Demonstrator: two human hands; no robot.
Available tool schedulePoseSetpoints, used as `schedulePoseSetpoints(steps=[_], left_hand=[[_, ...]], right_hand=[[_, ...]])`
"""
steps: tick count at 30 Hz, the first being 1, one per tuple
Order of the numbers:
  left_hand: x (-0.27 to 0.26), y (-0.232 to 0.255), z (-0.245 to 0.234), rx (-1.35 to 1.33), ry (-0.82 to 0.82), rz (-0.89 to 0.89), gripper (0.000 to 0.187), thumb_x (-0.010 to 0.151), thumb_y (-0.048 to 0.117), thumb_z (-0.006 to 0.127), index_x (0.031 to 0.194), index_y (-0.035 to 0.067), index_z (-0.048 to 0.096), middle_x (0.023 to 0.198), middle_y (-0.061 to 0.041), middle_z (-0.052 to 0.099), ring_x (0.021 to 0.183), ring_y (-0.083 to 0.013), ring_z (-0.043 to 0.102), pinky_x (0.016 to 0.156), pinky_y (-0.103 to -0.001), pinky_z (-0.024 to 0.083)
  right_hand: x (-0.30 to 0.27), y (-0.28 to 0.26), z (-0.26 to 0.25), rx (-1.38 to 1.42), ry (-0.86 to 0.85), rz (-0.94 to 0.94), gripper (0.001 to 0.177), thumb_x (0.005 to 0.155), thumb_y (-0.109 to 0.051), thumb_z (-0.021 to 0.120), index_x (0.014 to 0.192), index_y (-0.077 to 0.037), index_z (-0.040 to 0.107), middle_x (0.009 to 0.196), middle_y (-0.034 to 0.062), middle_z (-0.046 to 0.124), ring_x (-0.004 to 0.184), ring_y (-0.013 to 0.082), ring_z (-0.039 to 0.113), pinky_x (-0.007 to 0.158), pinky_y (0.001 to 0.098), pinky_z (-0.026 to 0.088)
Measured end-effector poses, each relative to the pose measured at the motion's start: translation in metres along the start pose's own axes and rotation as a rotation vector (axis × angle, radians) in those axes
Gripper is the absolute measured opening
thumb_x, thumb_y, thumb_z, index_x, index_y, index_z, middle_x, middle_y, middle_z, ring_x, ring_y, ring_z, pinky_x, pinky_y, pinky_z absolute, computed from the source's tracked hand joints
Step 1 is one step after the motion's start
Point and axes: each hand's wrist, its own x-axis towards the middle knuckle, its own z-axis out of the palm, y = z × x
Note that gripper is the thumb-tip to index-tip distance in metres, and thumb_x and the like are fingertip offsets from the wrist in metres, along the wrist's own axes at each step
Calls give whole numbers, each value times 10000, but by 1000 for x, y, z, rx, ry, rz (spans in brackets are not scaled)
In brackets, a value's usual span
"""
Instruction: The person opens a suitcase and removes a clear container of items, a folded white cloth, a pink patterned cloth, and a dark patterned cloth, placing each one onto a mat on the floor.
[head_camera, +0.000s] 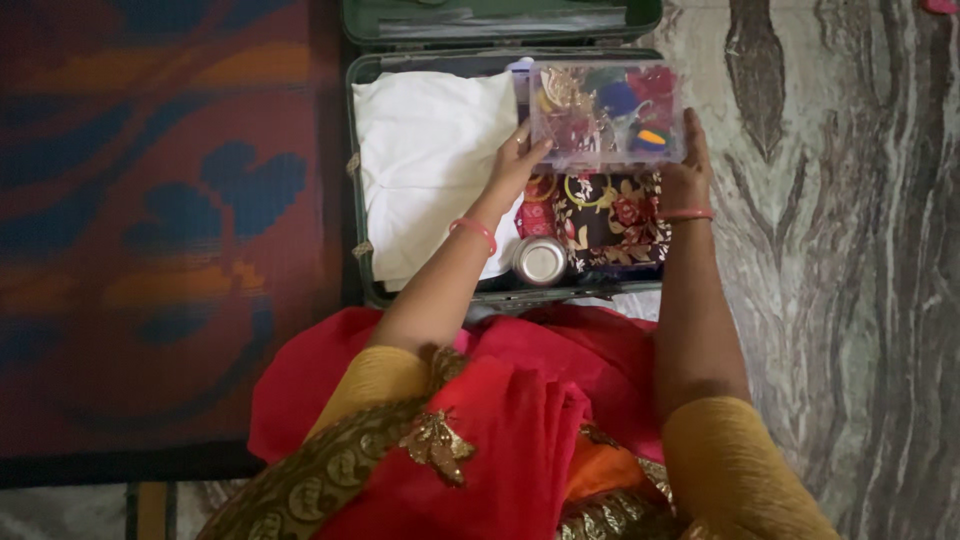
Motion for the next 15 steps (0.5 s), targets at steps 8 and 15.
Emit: schedulePoseSetpoints(steps=[8, 15], left_hand=[[39, -68, 9, 112, -25, 30, 716, 998, 113, 687, 1590, -13, 304, 1461, -152, 590, 1293, -221, 580, 1089, -330, 461], [40, -36, 17, 648, 96, -133, 701, 964, 346, 660, 1567, 106, 394, 1273, -218, 711, 1125, -306, 708, 960, -378, 526]], right_hand=[[16, 5, -26, -292, 21, 80, 819, 994, 172, 558, 1708, -122, 286, 1719, 171, 402, 1265, 217, 664, 1024, 310, 590], [28, 33, -32, -451, 170, 77, 608, 1046, 8, 594, 1593, -114, 358, 1421, 136, 600, 1028, 162, 684, 868, 287, 595]])
